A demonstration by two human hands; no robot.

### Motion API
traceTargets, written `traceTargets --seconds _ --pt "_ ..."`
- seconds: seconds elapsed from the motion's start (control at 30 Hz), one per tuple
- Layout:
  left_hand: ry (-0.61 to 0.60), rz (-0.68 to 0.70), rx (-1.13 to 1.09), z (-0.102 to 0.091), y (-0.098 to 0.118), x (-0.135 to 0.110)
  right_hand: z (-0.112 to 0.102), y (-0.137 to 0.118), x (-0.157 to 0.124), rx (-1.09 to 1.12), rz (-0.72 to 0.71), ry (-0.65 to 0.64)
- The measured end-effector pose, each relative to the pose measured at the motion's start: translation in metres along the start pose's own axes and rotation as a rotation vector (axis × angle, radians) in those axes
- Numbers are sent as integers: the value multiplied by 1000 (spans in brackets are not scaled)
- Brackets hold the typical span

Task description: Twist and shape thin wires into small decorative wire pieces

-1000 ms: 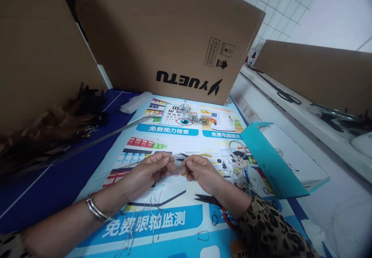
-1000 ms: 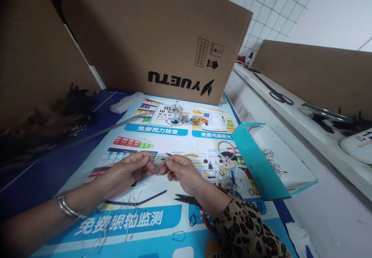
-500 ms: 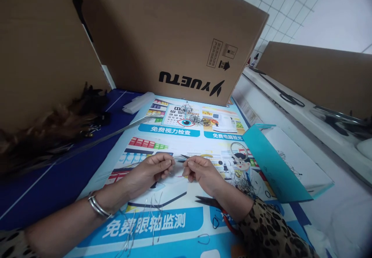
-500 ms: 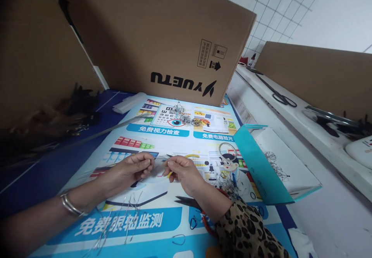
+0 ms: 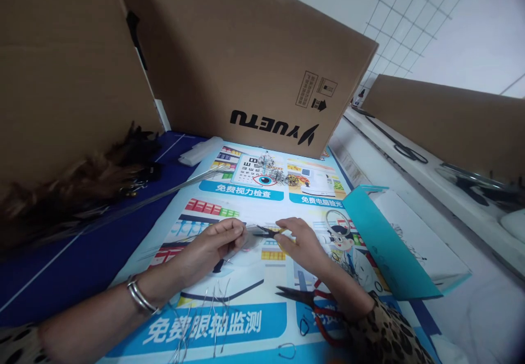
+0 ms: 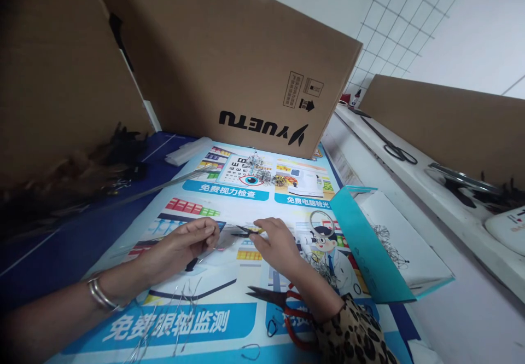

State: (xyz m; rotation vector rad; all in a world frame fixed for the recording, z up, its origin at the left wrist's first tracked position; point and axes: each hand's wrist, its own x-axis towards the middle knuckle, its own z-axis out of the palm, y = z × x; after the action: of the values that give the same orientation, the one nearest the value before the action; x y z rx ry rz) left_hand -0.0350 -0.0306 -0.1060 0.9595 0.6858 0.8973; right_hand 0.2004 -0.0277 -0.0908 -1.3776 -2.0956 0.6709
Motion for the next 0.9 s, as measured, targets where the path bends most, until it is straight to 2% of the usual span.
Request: traceTargets --seconds 0.07,0.13,0.2,0.3,0.57,0.9 --pt "1 8 4 0 0 0 -5 0 -1 -285 -94 -42" --pt "9 11 7 0 0 0 -6 -2 -2 -468 -133 -110" --pt "21 10 11 1 1 -1 -4 -5 -3 -582 -141 -152" --pt "34 12 6 2 2 -1 2 -6 -4 -691 -155 -139" --pt "52 -7 -61 1 1 0 12 6 -2 -864 -263 -125" --pt "52 12 -83 -4 -4 2 1 2 -3 -854 -281 -206"
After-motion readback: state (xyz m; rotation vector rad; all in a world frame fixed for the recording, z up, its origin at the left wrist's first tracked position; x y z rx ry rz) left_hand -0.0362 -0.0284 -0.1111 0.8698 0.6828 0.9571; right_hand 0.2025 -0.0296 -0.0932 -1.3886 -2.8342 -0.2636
